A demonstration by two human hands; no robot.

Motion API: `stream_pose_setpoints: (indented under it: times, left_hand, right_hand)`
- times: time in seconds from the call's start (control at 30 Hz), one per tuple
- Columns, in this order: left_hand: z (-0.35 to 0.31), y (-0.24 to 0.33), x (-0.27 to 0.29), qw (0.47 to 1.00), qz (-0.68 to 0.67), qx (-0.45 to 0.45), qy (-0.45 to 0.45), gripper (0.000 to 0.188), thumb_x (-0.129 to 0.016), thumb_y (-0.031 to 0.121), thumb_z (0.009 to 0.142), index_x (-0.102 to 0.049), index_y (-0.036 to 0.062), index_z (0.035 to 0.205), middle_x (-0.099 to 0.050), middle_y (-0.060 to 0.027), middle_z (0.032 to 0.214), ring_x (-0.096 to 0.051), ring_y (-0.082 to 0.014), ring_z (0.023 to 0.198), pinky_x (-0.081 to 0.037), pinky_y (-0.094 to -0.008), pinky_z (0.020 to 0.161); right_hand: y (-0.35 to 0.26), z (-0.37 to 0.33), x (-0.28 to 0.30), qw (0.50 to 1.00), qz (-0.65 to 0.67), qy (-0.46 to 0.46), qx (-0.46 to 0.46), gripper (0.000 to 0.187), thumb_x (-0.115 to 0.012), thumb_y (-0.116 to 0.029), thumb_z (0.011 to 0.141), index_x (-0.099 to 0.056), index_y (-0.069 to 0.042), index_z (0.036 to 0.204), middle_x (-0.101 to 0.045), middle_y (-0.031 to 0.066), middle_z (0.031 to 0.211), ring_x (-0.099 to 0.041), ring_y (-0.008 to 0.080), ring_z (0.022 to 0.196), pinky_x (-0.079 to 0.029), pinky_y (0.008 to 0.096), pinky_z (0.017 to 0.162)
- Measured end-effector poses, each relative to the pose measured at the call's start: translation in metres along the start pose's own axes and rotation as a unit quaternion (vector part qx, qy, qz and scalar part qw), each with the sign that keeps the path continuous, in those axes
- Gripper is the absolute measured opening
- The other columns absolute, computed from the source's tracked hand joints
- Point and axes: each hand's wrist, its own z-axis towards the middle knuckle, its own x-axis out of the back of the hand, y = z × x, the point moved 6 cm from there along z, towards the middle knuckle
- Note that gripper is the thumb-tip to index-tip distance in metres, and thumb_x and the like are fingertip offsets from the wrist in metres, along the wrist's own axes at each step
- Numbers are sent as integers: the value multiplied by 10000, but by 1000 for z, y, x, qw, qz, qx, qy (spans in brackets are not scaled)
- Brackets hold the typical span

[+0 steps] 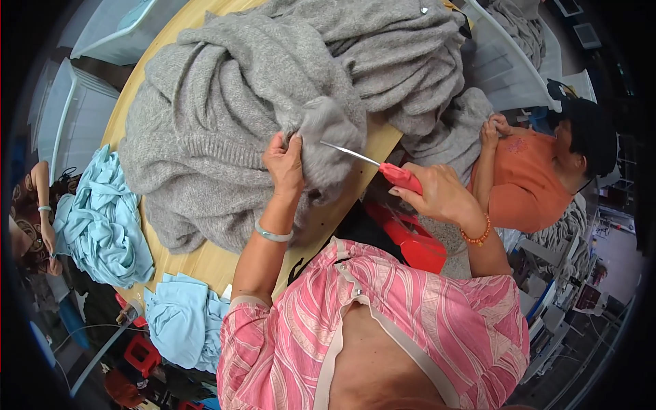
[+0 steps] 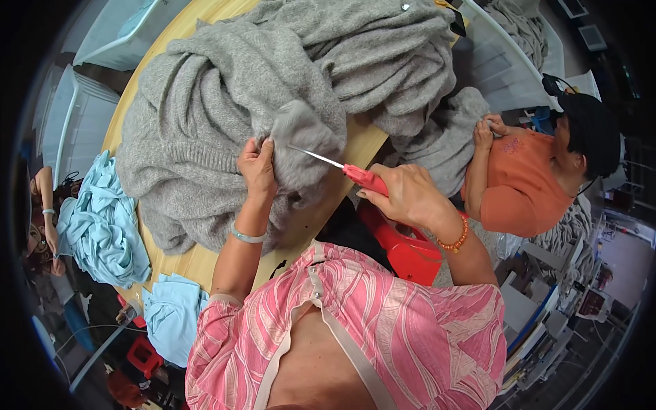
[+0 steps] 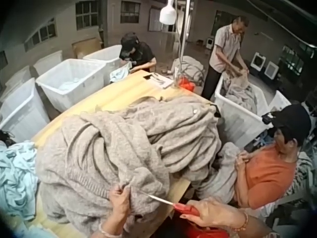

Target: Trimming loose threads and inspecting grey sweaters at a sewing factory workbench.

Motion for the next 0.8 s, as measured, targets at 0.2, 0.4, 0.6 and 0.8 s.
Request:
stream_pose_setpoints:
  times: [0.2, 0.4, 0.6, 0.8]
  left_hand:
    - [0, -4, 5, 1000, -4, -2, -19, 138, -623, 46, 869, -618, 7, 1001, -636, 8, 884, -546, -45, 746, -441, -187, 674]
    - [-29, -26, 1, 982, -32, 165, -84, 321, -616, 108, 889, -511, -2, 1173, -608, -79, 1071, -589, -145, 926, -485, -298, 826]
    - [-24, -41, 12, 937, -190, 294, -12, 314, -583, 180, 925, -504, 8, 1175, -607, -92, 1105, -596, -190, 971, -477, -325, 887]
    - [-33, -26, 4, 979, -71, 186, -51, 228, -593, 225, 917, -583, 18, 1013, -634, -92, 1053, -613, -208, 888, -508, -358, 709]
  right_hand:
    - [-5, 2, -13, 996, -50, -38, 70, 318, -633, -365, 830, -586, -60, 908, -612, 199, 656, -614, 393, 649, -473, 483, 620]
    - [7, -2, -7, 996, -76, 39, -4, 309, -626, -373, 838, -583, -86, 943, -609, 183, 692, -600, 404, 697, -453, 487, 620]
    - [-7, -13, -10, 995, -86, -33, 44, 313, -639, -392, 823, -588, -99, 921, -604, 165, 671, -601, 375, 666, -461, 451, 644]
    - [1, -19, 9, 999, -49, 6, -8, 313, -629, -367, 834, -579, -59, 864, -601, 197, 638, -602, 407, 645, -472, 486, 619]
